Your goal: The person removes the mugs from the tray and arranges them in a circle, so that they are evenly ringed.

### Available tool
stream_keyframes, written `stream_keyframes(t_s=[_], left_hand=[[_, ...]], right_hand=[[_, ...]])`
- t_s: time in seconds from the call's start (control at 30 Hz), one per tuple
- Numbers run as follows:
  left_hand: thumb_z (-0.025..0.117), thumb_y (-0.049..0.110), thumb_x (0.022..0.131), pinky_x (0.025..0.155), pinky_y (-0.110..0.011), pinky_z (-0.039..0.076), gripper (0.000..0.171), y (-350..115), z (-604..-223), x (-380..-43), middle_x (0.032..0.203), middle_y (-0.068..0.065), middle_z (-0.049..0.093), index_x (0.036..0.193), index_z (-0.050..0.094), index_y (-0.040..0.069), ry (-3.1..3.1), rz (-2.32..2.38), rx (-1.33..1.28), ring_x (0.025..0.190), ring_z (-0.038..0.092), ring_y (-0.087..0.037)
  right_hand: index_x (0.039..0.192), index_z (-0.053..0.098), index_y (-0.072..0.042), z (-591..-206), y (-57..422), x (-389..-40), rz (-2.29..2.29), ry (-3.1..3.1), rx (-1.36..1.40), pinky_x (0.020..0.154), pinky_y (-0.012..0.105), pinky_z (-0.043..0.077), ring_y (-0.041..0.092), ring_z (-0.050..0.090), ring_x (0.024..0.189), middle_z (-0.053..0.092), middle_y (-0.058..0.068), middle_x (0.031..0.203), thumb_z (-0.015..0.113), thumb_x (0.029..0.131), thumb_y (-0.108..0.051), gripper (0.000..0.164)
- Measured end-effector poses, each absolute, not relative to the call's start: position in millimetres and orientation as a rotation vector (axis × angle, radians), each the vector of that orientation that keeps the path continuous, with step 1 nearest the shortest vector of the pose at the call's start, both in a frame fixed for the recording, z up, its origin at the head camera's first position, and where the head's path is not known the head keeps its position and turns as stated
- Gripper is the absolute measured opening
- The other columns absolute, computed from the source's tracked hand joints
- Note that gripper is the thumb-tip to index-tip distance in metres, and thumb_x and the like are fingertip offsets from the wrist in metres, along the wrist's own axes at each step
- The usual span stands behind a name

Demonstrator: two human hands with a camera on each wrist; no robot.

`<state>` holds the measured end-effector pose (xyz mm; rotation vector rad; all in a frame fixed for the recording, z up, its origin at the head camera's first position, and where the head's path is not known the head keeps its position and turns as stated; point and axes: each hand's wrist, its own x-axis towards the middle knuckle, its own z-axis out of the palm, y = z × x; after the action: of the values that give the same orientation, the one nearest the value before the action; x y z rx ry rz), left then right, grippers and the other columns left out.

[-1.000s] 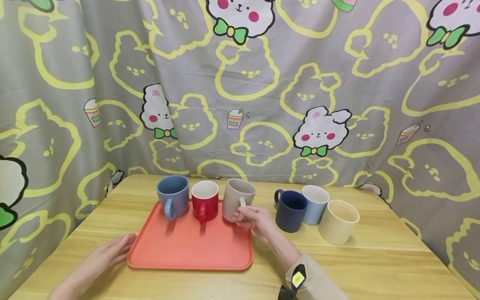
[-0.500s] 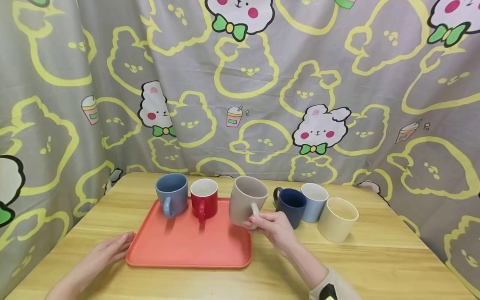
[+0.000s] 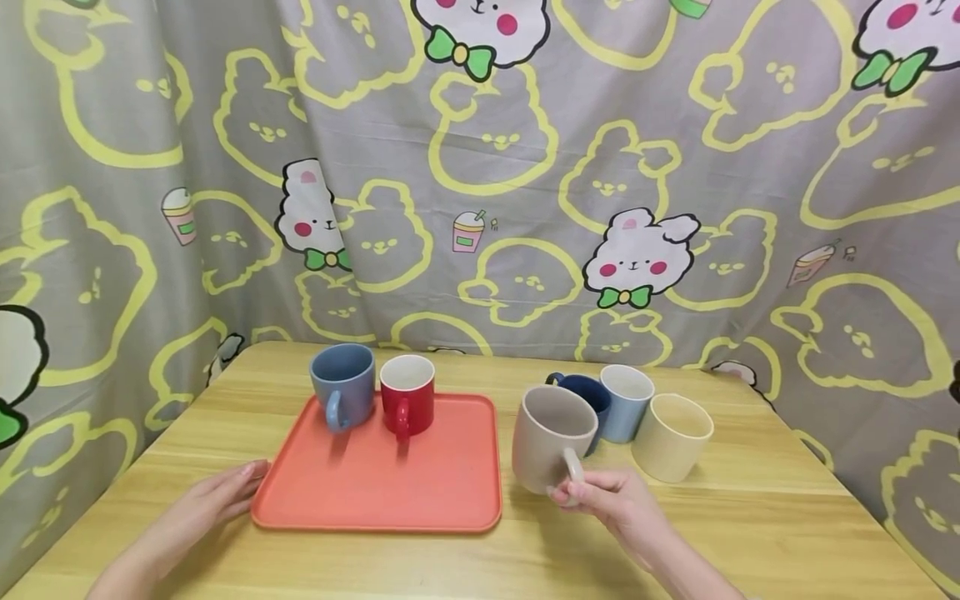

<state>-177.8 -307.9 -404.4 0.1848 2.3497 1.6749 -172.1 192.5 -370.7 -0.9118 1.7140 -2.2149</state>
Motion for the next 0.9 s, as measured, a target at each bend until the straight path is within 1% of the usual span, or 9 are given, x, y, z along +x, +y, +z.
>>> stream_keyframes(t_s=[0.1, 0.23, 0.4, 0.47, 0.6, 0.67, 0.73, 0.83, 0.9], left_hand=[[0.022, 0.034, 0.104, 0.086, -0.016, 0.045, 0.065, -308.4, -404.5, -177.8, 0.142, -0.038, 0.019, 0.135, 0.017, -0.023, 2.367, 1.663, 0.182, 0.11, 0.053, -0.008], [0.02, 0.033, 0.104, 0.086, -0.014, 0.045, 0.065, -310.4, -405.3, -177.6, 0.142, -0.039, 0.016, 0.135, 0.015, -0.024, 2.355, 1.661, 0.213, 0.101, 0.051, 0.008], [0.022, 0.035, 0.104, 0.085, -0.015, 0.045, 0.066, -310.4, -405.7, -177.6, 0.142, -0.038, 0.018, 0.135, 0.016, -0.024, 2.359, 1.647, 0.191, 0.104, 0.053, 0.001], [0.023, 0.036, 0.104, 0.085, -0.014, 0.045, 0.067, -310.8, -405.1, -178.5, 0.142, -0.038, 0.018, 0.136, 0.016, -0.023, 2.356, 1.647, 0.182, 0.104, 0.053, 0.001], [0.023, 0.037, 0.103, 0.085, -0.014, 0.045, 0.068, -311.4, -405.0, -180.0, 0.143, -0.037, 0.017, 0.136, 0.014, -0.023, 2.337, 1.638, 0.176, 0.104, 0.051, 0.004], [0.022, 0.036, 0.103, 0.086, -0.015, 0.046, 0.068, -311.9, -405.5, -180.4, 0.142, -0.038, 0.017, 0.135, 0.014, -0.024, 2.337, 1.625, 0.191, 0.109, 0.051, -0.003], [0.022, 0.036, 0.103, 0.086, -0.017, 0.047, 0.069, -312.0, -406.0, -180.3, 0.141, -0.038, 0.018, 0.135, 0.015, -0.024, 2.348, 1.604, 0.188, 0.115, 0.051, -0.015], [0.022, 0.037, 0.103, 0.088, -0.021, 0.048, 0.069, -311.7, -406.3, -180.3, 0.142, -0.038, 0.019, 0.135, 0.016, -0.024, 2.361, 1.581, 0.167, 0.12, 0.046, -0.031], [0.023, 0.039, 0.103, 0.088, -0.023, 0.048, 0.07, -311.2, -405.7, -180.5, 0.142, -0.037, 0.02, 0.136, 0.016, -0.022, 2.362, 1.574, 0.138, 0.121, 0.044, -0.035]], right_hand=[[0.099, 0.073, -0.012, -377.1, 205.6, -165.0, -2.165, 1.784, -0.891, 0.083, 0.027, 0.052, 0.016, 0.064, 0.094, 0.071, 0.003, 0.093, 0.046, 0.092, 0.008, 0.035], [0.1, 0.072, -0.007, -384.6, 220.6, -158.2, -2.118, 1.825, -0.872, 0.085, 0.025, 0.051, 0.016, 0.063, 0.097, 0.07, 0.004, 0.095, 0.044, 0.093, 0.009, 0.033], [0.102, 0.072, -0.005, -392.8, 230.7, -155.9, -2.122, 1.849, -0.867, 0.084, 0.024, 0.051, 0.014, 0.063, 0.097, 0.07, 0.006, 0.097, 0.043, 0.093, 0.009, 0.033], [0.102, 0.072, -0.004, -396.1, 232.0, -157.0, -2.128, 1.88, -0.853, 0.083, 0.024, 0.051, 0.014, 0.064, 0.096, 0.07, 0.005, 0.097, 0.044, 0.093, 0.009, 0.032], [0.099, 0.073, -0.007, -402.8, 232.7, -158.0, -2.101, 1.983, -0.773, 0.081, 0.023, 0.051, 0.011, 0.064, 0.092, 0.071, 0.002, 0.094, 0.047, 0.092, 0.007, 0.03], [0.098, 0.073, -0.006, -405.6, 232.1, -158.3, -2.072, 2.035, -0.732, 0.081, 0.022, 0.051, 0.01, 0.064, 0.09, 0.071, 0.001, 0.093, 0.049, 0.092, 0.005, 0.028], [0.098, 0.073, -0.004, -408.0, 231.1, -158.6, -2.051, 2.067, -0.685, 0.081, 0.022, 0.05, 0.01, 0.064, 0.09, 0.071, 0.001, 0.093, 0.05, 0.092, 0.004, 0.025], [0.099, 0.071, 0.001, -409.9, 229.3, -159.0, -2.028, 2.104, -0.602, 0.081, 0.022, 0.05, 0.011, 0.064, 0.09, 0.071, 0.003, 0.093, 0.051, 0.092, 0.001, 0.021], [0.1, 0.07, 0.003, -410.4, 228.1, -159.4, -2.03, 2.1, -0.558, 0.082, 0.023, 0.05, 0.012, 0.064, 0.091, 0.071, 0.004, 0.094, 0.052, 0.092, -0.001, 0.021]])
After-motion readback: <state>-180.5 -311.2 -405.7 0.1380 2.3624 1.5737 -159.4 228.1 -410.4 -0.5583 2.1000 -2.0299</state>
